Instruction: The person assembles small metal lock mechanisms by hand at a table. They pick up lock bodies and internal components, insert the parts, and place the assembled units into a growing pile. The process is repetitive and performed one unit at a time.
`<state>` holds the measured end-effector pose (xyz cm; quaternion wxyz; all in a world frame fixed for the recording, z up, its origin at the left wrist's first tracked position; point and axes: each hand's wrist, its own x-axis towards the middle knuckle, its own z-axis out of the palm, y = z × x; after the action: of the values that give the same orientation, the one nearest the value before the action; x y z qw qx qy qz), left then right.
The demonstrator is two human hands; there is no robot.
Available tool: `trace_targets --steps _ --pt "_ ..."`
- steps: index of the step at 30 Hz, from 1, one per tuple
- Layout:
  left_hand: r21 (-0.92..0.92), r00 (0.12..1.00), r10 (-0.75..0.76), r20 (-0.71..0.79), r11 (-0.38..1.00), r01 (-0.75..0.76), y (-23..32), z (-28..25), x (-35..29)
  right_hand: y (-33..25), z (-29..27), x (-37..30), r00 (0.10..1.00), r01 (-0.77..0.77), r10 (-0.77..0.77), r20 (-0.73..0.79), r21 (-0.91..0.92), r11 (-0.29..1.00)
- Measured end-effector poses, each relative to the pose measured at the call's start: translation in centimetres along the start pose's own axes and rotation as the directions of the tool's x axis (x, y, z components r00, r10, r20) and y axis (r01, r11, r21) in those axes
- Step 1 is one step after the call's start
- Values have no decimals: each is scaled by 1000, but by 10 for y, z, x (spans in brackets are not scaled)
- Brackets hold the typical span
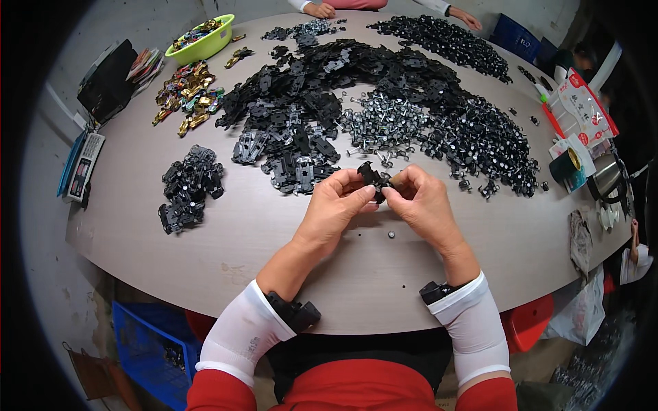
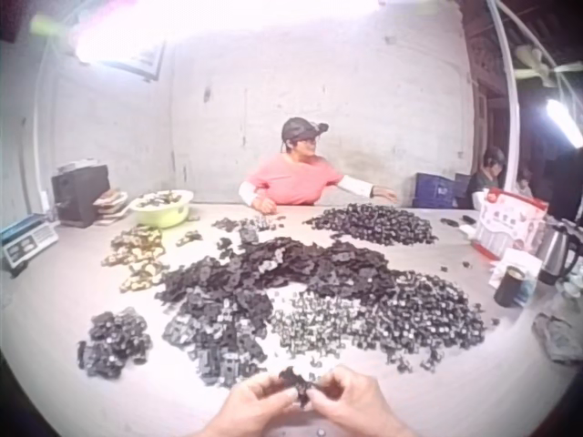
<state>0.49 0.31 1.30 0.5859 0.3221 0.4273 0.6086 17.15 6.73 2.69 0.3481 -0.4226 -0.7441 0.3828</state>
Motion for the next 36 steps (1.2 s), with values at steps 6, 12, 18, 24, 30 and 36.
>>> trace_targets --steps 6,12,18,24,30,36 --pt "240 996 91 -2 967 -88 -7 -5 7 -7 0 -2 992 116 -116 -49 0 993" --pt "436 989 135 57 888 -146 -16 -1 4 -11 7 -7 984 170 -178 -32 -182 969" --pt "454 986 147 83 875 -169 -16 4 1 -12 10 -7 989 116 -131 -74 -181 977" --pt "-61 991 -90 95 993 96 -6 3 0 -8 10 -6 989 144 -142 -51 40 989" --pt "-31 995 -92 42 995 93 -8 3 1 1 -6 1 1000 -6 8 -9 211 977" --pt "64 995 2 -98 998 4 1 -9 4 41 -23 19 973 -54 12 -232 -178 983"
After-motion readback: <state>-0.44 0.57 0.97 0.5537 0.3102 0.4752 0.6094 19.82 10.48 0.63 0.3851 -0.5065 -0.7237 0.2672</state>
